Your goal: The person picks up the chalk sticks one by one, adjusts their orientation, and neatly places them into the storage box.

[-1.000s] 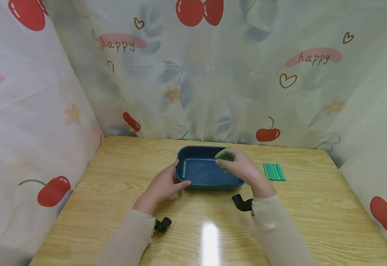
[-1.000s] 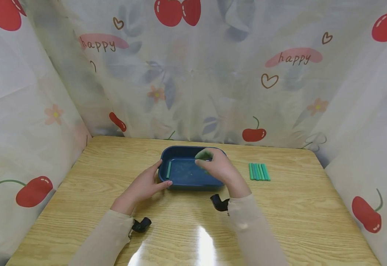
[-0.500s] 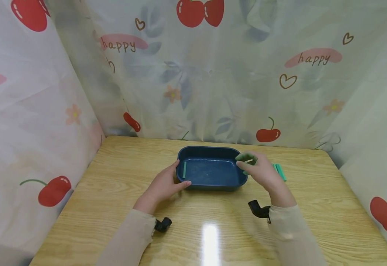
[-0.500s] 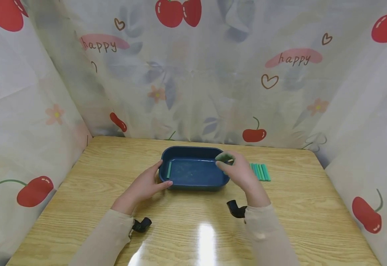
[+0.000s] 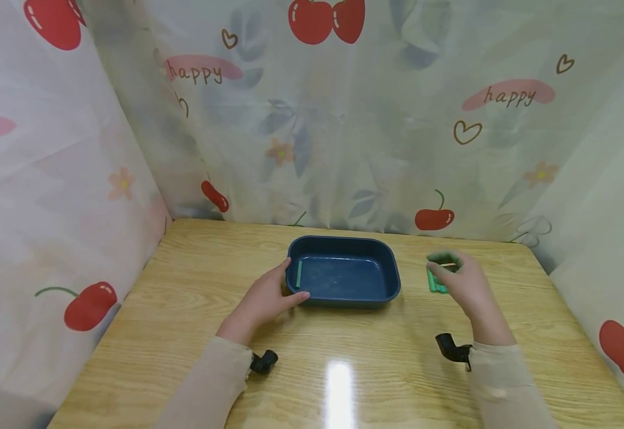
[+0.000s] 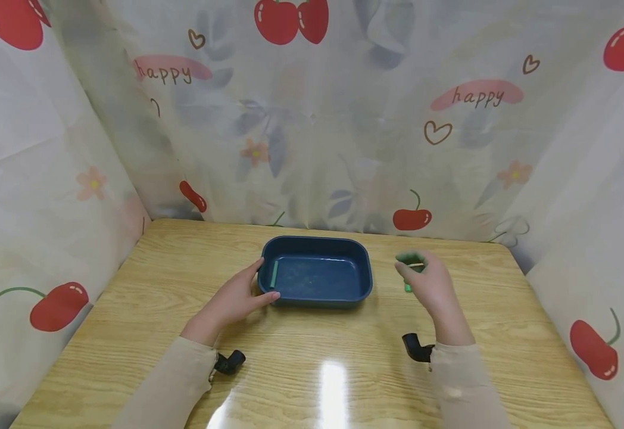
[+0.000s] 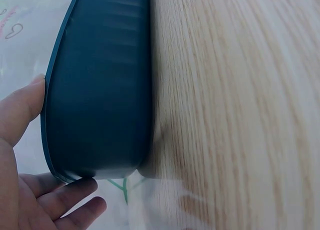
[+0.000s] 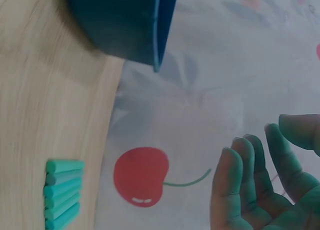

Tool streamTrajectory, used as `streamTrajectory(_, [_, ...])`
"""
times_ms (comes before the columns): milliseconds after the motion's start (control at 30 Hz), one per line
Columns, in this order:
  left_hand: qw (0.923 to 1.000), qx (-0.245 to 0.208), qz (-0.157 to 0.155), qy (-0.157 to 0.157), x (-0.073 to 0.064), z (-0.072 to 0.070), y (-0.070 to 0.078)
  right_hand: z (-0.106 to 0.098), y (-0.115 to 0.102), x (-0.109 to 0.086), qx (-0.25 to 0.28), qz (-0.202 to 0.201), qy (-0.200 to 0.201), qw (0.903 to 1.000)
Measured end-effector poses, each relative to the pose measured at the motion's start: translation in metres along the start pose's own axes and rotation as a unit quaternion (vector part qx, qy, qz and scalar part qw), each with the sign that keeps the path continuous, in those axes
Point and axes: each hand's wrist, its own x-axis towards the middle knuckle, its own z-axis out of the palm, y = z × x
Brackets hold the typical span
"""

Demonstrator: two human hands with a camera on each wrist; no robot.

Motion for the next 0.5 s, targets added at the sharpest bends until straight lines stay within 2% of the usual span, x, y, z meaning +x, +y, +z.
streamTrajectory(133, [1.0000, -0.001, 0.001, 0.000, 0.000, -0.001, 0.001, -0.005, 0.016, 0.005, -0.002, -0.005, 0.023, 0.9997])
streamTrajectory(500, [1.0000, -0.002, 0.002, 0.003, 0.001, 0.001, -0.001, -0.021, 0.055, 0.026, 0.014, 0.032, 0.052, 0.9980])
